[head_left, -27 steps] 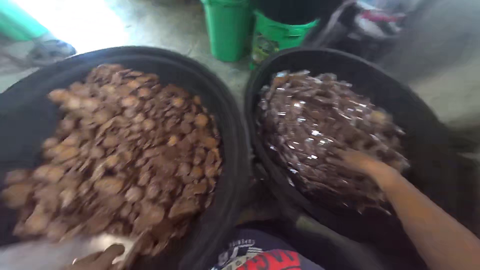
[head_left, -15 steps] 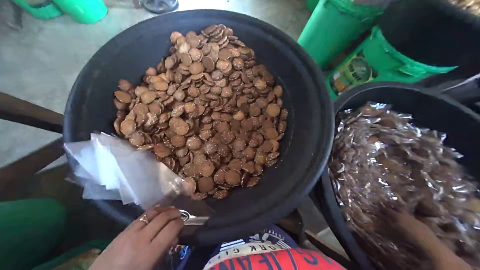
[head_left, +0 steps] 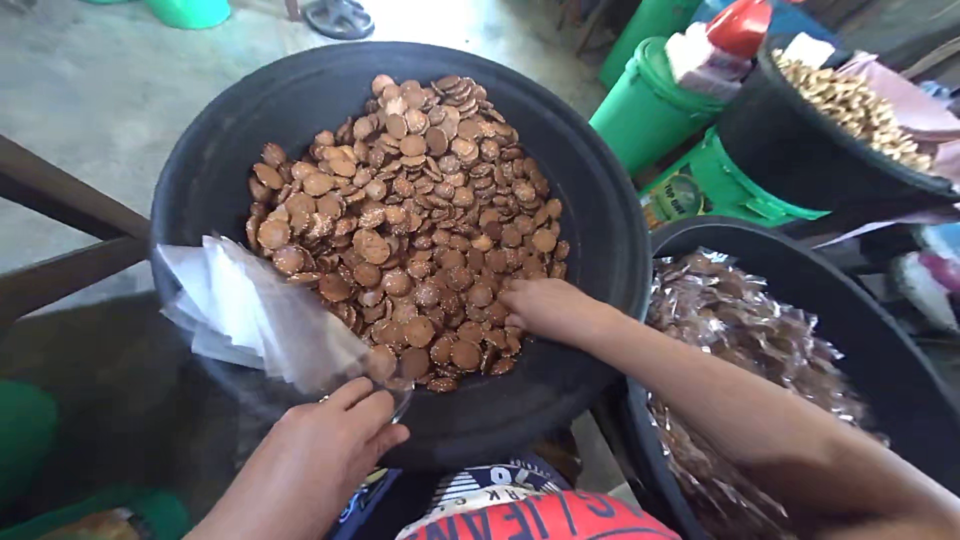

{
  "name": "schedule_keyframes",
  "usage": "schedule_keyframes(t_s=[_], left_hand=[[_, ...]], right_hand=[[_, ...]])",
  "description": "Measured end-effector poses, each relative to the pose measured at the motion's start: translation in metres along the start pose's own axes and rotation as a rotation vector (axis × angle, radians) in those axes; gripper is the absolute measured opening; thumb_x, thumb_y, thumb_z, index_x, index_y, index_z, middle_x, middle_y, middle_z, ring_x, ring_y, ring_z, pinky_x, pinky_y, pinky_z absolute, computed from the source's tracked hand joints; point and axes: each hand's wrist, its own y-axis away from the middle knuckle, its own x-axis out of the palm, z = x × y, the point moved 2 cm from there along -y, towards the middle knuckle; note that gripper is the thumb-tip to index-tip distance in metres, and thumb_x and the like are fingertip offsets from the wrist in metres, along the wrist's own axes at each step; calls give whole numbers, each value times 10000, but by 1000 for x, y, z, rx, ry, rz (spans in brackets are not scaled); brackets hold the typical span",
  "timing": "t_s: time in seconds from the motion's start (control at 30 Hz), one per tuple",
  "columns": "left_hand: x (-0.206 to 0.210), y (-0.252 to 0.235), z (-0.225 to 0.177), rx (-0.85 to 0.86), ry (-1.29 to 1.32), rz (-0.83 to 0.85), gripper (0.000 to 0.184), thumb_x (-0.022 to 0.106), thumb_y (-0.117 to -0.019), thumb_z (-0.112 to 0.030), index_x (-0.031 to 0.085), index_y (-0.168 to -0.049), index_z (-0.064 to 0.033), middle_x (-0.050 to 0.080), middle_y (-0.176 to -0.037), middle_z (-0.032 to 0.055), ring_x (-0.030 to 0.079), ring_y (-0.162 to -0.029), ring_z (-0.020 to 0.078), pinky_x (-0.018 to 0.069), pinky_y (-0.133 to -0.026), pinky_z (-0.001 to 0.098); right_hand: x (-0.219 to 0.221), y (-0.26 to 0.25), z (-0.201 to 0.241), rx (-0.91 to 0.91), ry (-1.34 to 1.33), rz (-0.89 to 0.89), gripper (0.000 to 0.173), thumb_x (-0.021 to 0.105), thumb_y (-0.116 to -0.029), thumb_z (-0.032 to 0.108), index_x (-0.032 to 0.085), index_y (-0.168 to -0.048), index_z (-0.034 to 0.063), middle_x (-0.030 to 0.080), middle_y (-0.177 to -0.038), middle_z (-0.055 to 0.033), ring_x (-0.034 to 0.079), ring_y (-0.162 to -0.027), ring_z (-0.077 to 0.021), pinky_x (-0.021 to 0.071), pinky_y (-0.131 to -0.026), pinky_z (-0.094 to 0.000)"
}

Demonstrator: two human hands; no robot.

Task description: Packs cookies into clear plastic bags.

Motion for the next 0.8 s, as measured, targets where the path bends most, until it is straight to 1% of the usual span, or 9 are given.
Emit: schedule_keyframes(t_s=[0.07,0.17,0.23,0.33,0.43,0.57,0.67,0.73,0.8], left_hand=[[0,3,6,-66,109,-28,398,487,-1010,-314,659,-774,-44,624,-713,95,619,-539,209,505,-458,351],[-2,12,17,-219,414,-38,460,398,-1080,-342,650,-826,-52,607,-698,5,602,-580,44,527,-551,207],[-2,16,25,-285,621,-69,386,424,-1084,-319,633,-856,-89,625,-769,-60,646,-622,-39,580,-573,144],[-8,13,32,-317,662,-140,300,471,-1040,-227,694,-934,-57,649,-957,-29,645,-728,-49,574,-625,133],[-17,-2,31,-350,598,-251,225,522,-1000,-240,700,-909,-137,659,-806,-120,621,-680,-78,529,-596,105],[-29,-47,14,-258,553,-388,127,632,-927,-187,600,-810,-150,645,-727,-92,614,-605,-26,521,-526,150],[-37,-89,0,-83,571,-401,98,615,-934,-49,572,-1017,-78,665,-876,-8,639,-660,37,558,-555,201],[-36,-113,-7,10,492,-384,196,572,-976,-17,638,-1157,-53,684,-979,37,640,-711,67,558,-612,228],[-30,-136,-14,60,354,-392,241,556,-975,11,703,-1156,-53,717,-1037,79,668,-814,132,551,-727,279]], right_hand=[[9,-22,9,6,68,-33,416,533,-1069,204,563,-1330,-119,576,-1340,-336,575,-1237,-511,452,-995,-655],[13,-29,7,-27,-18,-84,379,516,-1064,131,536,-1399,-44,541,-1412,-293,578,-1243,-491,463,-998,-646],[7,-27,-3,-8,-155,-97,350,500,-1069,132,571,-1388,6,584,-1368,-263,604,-1219,-453,466,-1013,-624],[0,-19,-19,-64,-273,-1,297,545,-1054,113,630,-1265,-78,654,-1198,-302,626,-1142,-442,448,-1024,-599],[13,-11,-13,49,-66,110,355,491,-1077,167,608,-1290,-92,620,-1271,-330,589,-1230,-486,436,-1049,-633],[19,-10,-1,57,31,90,419,546,-1040,103,503,-1400,-106,495,-1434,-334,515,-1321,-496,432,-1073,-617],[13,-10,-2,45,0,91,451,642,-994,164,531,-1368,-61,611,-1273,-324,582,-1221,-503,450,-1004,-662],[8,-7,-2,58,-45,59,416,584,-1034,206,543,-1361,-48,639,-1227,-315,606,-1196,-493,452,-1002,-656],[9,-7,3,5,-65,26,396,514,-1076,217,570,-1348,-66,635,-1250,-329,595,-1224,-499,433,-1039,-644]])
